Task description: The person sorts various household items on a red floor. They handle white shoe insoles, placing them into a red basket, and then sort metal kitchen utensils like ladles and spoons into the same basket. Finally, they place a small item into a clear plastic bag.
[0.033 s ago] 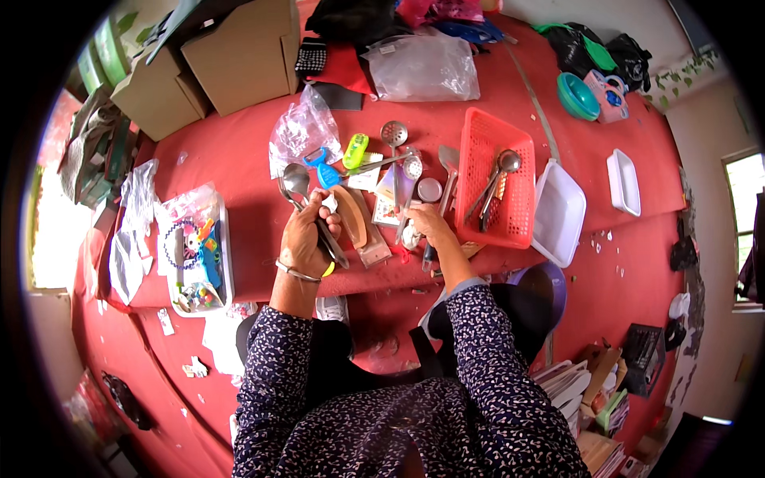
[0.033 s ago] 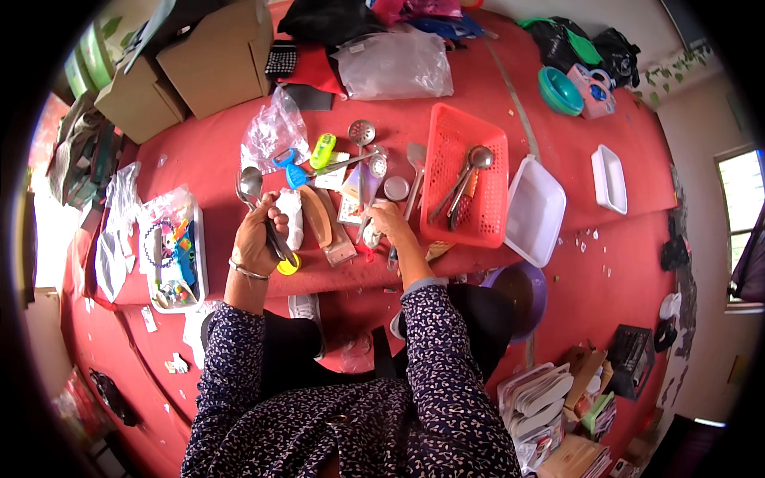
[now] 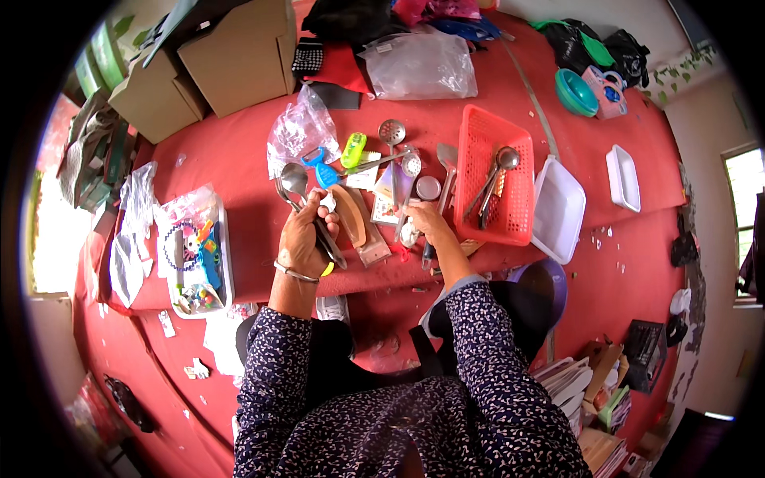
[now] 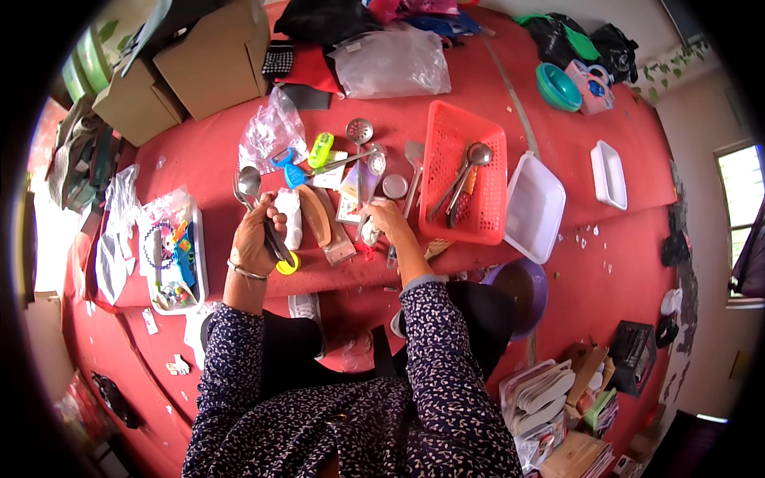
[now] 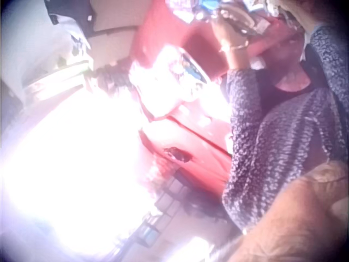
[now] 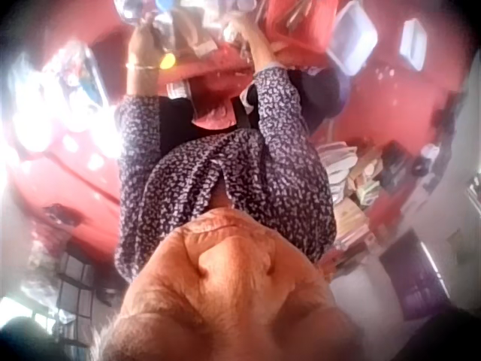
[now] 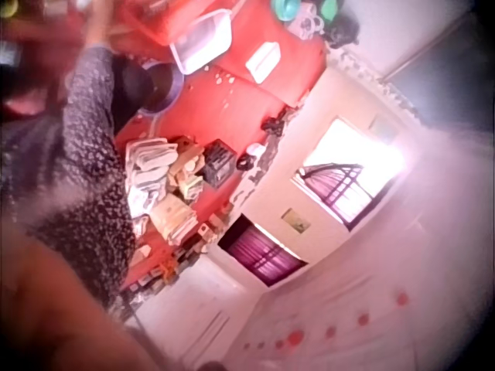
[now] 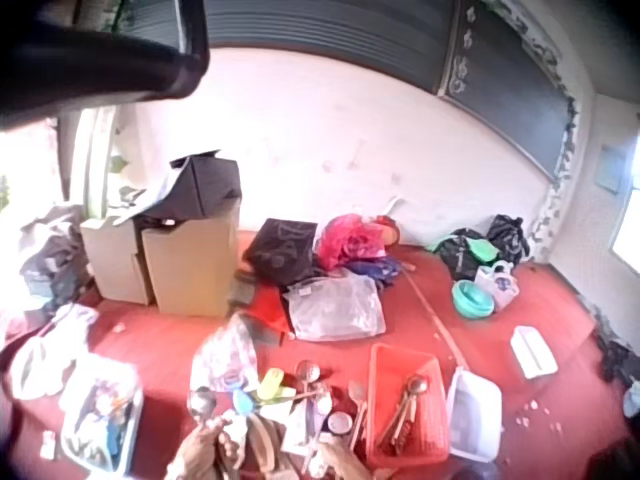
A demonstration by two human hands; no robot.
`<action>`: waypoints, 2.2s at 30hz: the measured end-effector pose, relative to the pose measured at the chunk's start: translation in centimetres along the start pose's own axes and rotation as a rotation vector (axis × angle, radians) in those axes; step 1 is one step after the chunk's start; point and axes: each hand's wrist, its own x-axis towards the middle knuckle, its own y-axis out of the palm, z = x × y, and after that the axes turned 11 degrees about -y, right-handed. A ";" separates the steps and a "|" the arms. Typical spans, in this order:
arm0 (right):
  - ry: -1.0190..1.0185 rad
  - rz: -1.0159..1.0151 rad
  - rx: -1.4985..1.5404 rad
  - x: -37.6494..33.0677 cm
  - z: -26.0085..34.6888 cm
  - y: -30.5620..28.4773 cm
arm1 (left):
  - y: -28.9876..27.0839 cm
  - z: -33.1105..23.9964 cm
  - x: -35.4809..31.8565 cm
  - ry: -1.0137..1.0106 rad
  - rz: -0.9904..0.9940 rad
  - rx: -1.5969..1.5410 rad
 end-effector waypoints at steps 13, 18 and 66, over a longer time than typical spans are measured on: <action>-0.414 0.451 -0.645 1.1 -0.2 2.2 | -0.6 0.0 0.0 -0.052 0.094 0.173; -0.576 0.549 -0.745 2.2 -1.5 4.9 | -0.6 -0.1 -0.1 0.001 0.096 0.163; 0.253 -0.661 1.010 -4.0 7.7 -19.1 | 0.7 1.1 0.9 -0.029 0.179 0.101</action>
